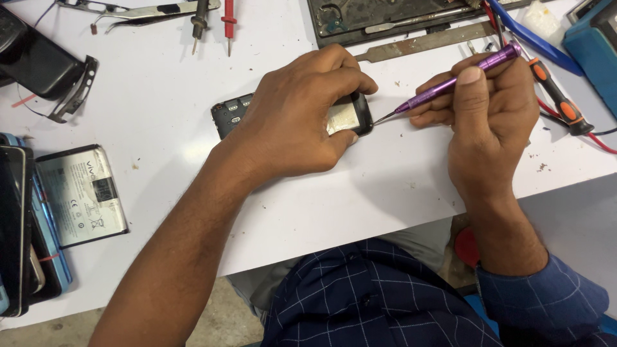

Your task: The person uses a purple precision screwdriver to pry and separate the screen from the back housing of a smartphone. They repeatedly work along the edges and corners to loosen the device, then rotate and inspect the phone to check the separation progress.

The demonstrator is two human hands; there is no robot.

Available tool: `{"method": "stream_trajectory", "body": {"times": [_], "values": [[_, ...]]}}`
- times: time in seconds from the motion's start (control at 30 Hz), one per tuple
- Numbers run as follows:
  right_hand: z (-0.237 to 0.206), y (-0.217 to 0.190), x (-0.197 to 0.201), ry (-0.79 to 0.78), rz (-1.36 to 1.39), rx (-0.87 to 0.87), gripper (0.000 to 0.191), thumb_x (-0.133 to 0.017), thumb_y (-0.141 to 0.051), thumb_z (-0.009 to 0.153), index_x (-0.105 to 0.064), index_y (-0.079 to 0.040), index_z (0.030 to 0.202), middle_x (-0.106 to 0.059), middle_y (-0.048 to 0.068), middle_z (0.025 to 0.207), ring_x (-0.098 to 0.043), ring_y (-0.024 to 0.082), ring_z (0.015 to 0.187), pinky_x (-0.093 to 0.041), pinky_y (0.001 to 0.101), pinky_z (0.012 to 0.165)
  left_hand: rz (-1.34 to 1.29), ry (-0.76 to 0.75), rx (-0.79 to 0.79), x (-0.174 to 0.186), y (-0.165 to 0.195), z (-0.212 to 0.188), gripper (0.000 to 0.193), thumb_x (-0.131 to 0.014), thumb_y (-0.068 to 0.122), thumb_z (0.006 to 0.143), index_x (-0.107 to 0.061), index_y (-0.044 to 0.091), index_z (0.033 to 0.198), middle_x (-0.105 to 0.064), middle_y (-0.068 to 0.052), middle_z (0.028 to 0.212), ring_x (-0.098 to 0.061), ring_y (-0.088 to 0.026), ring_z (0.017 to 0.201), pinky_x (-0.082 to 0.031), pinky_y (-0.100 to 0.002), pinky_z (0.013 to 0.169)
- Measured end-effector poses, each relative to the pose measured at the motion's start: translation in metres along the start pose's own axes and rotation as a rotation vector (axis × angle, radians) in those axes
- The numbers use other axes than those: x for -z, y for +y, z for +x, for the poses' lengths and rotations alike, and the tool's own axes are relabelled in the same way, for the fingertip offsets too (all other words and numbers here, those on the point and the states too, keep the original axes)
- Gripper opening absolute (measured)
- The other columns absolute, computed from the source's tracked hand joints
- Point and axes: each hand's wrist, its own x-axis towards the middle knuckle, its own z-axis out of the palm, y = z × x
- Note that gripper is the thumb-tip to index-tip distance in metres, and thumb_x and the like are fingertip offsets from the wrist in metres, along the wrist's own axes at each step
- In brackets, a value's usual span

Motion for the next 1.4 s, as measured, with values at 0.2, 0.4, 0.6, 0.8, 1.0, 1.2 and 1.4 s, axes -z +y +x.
{"method": "stream_trajectory", "body": {"times": [0.2,0.4,0.6,0.8,1.0,1.2,1.4], "values": [[-0.001,-0.001,-0.001,-0.004,-0.027,0.012,0.023,-0.043,-0.018,0.125,-0.042,0.004,0.118,-0.066,0.02,0.097,-0.073,0.02,0.079,-0.064,0.0302,0.071,-0.006,-0.009,0.015,0.0,0.0,0.0,0.049,-0.078,0.008,0.066,-0.073,0.007,0.115,-0.063,-0.003,0.103,-0.064,-0.018,0.095,-0.055,-0.033,0.076],[0.004,-0.008,-0.001,-0.045,-0.14,0.116,0.012,-0.046,-0.007,0.122,-0.042,0.004,0.12,-0.068,0.021,0.099,-0.074,0.019,0.08,-0.063,0.0275,0.072,-0.003,0.011,0.0,0.0,0.001,0.002,0.049,-0.078,0.008,0.065,-0.073,0.007,0.114,-0.063,-0.003,0.105,-0.065,-0.019,0.095,-0.055,-0.034,0.075],[0.018,-0.038,-0.003,-0.199,-0.405,0.298,0.013,-0.062,0.005,0.112,-0.051,0.011,0.117,-0.067,0.02,0.108,-0.073,0.02,0.093,-0.062,0.0259,0.078,-0.024,0.013,0.001,0.003,0.003,0.001,0.049,-0.084,0.009,0.066,-0.073,0.007,0.114,-0.064,-0.003,0.104,-0.066,-0.019,0.091,-0.054,-0.034,0.073],[0.037,-0.07,-0.01,-0.425,-0.559,0.342,0.011,-0.07,0.008,0.094,-0.064,0.011,0.103,-0.062,0.019,0.101,-0.071,0.02,0.081,-0.061,0.0259,0.068,-0.201,0.083,-0.089,0.004,0.003,-0.001,0.036,-0.083,0.008,0.083,-0.071,0.009,0.118,-0.066,-0.002,0.107,-0.068,-0.016,0.09,-0.057,-0.031,0.074],[0.04,-0.074,-0.013,-0.511,-0.394,0.153,0.015,-0.06,0.008,0.096,-0.06,0.01,0.111,-0.061,0.017,0.103,-0.072,0.018,0.085,-0.059,0.0263,0.072,-0.338,-0.01,-0.007,-0.003,0.005,-0.001,0.02,-0.082,0.016,0.09,-0.073,0.007,0.106,-0.07,-0.002,0.096,-0.066,-0.015,0.072,-0.052,-0.031,0.062],[0.034,-0.058,-0.013,-0.443,-0.222,0.232,0.03,-0.066,0.003,0.101,-0.041,0.011,0.116,-0.063,0.022,0.11,-0.071,0.024,0.102,-0.063,0.0297,0.085,-0.309,0.063,-0.024,-0.013,0.006,0.002,0.022,-0.082,0.024,0.092,-0.071,0.008,0.102,-0.069,-0.002,0.089,-0.067,-0.013,0.075,-0.051,-0.031,0.063],[0.027,-0.056,-0.016,-0.326,-0.115,-0.007,0.013,-0.058,0.005,0.101,-0.05,0.008,0.11,-0.069,0.023,0.106,-0.072,0.018,0.08,-0.064,0.0271,0.071,-0.328,0.077,-0.052,-0.014,0.003,0.001,0.026,-0.084,0.024,0.087,-0.071,0.007,0.102,-0.065,-0.003,0.09,-0.065,-0.015,0.076,-0.05,-0.033,0.063]]}}
